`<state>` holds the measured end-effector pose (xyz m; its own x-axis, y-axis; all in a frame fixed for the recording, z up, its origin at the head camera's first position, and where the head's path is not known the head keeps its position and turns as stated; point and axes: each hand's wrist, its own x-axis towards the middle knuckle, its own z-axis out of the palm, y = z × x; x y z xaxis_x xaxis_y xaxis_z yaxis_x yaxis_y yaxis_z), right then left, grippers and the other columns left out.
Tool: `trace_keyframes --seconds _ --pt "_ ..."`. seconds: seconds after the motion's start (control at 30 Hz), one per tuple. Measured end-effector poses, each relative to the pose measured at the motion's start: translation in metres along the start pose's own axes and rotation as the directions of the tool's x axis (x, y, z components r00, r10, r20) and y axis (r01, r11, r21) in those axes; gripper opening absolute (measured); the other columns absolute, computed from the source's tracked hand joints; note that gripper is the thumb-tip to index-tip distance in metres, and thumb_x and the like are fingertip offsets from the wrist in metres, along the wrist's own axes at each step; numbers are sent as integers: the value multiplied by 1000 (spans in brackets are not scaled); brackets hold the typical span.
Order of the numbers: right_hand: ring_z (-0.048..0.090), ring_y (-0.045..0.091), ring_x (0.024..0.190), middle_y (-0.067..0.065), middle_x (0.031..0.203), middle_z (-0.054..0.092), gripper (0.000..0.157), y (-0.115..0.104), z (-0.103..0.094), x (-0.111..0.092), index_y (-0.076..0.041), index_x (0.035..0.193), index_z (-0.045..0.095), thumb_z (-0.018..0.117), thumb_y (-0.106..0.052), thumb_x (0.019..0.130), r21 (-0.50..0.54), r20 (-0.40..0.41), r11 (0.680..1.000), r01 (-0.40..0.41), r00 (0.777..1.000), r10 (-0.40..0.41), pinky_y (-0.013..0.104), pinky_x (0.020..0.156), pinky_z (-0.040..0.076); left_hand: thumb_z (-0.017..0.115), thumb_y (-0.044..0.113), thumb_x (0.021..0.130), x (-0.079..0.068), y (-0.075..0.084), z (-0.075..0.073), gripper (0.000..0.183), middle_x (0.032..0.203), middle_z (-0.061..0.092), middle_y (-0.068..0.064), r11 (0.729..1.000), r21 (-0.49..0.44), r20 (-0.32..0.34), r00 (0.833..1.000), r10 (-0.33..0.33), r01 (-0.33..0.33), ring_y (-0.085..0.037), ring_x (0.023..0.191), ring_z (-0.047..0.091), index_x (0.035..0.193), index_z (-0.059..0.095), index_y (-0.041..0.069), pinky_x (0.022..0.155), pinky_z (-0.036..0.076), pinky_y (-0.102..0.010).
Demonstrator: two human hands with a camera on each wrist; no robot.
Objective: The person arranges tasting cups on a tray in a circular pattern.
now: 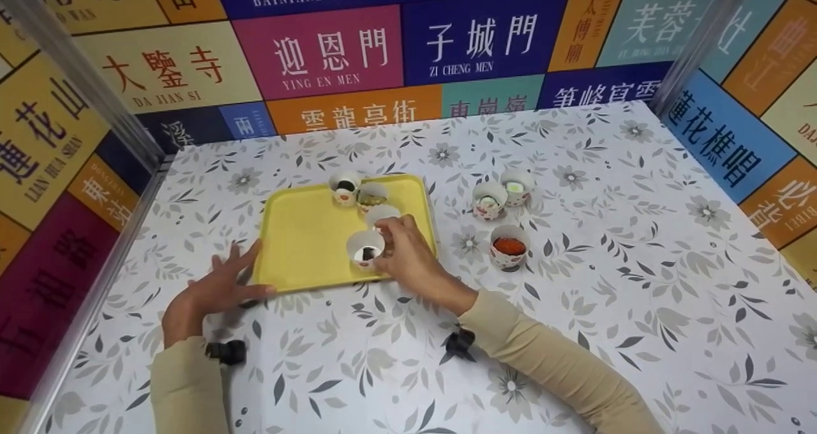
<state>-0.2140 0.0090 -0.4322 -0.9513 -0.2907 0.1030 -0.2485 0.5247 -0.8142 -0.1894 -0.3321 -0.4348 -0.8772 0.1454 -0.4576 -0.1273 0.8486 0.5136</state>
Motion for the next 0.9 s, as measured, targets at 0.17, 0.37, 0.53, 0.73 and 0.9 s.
trace_keyframes --seconds 0.17,0.37,0.53,0.73,0.9 --pt "59 20 95 13 110 50 59 0 0 2 0 132 57 73 7 75 14 -12 1000 28 1000 -28 31 90 54 67 68 82 1 0 0 110 164 -22 -20 1000 -3 6 1000 -5 5 -54 144 -28 160 -4 35 99 -18 -85" --pt "51 16 89 10 105 51 57 0 0 3 1 130 58 71 6 75 5 -19 998 58 998 -57 27 85 50 66 66 85 1 -2 0 109 164 -20 -23 1000 16 -7 1000 26 -26 -57 144 -25 161 -4 32 96 -15 -89" --pt "52 17 90 10 104 52 56 -1 -2 3 0 130 57 72 5 76 -7 -9 998 57 998 -58 29 85 50 66 68 83 1 -2 1 109 164 -21 -21 1000 5 -4 1000 12 -12 -56 144 -27 160 -4 35 98 -17 -87" --pt "56 16 91 12 107 50 57 -8 -7 -1 1 130 56 71 8 76 54 -8 997 52 999 -52 25 83 54 67 68 82 1 0 1 109 165 -22 -19 1000 -5 -4 1000 9 -9 -54 144 -28 160 -3 37 98 -18 -86" --pt "59 18 94 13 108 50 56 -19 -16 -7 1 131 57 69 7 76 97 -10 993 73 997 -72 23 82 56 67 66 84 0 0 1 108 165 -22 -20 1000 -10 -5 1000 19 -20 -54 144 -28 160 -3 36 98 -19 -85"
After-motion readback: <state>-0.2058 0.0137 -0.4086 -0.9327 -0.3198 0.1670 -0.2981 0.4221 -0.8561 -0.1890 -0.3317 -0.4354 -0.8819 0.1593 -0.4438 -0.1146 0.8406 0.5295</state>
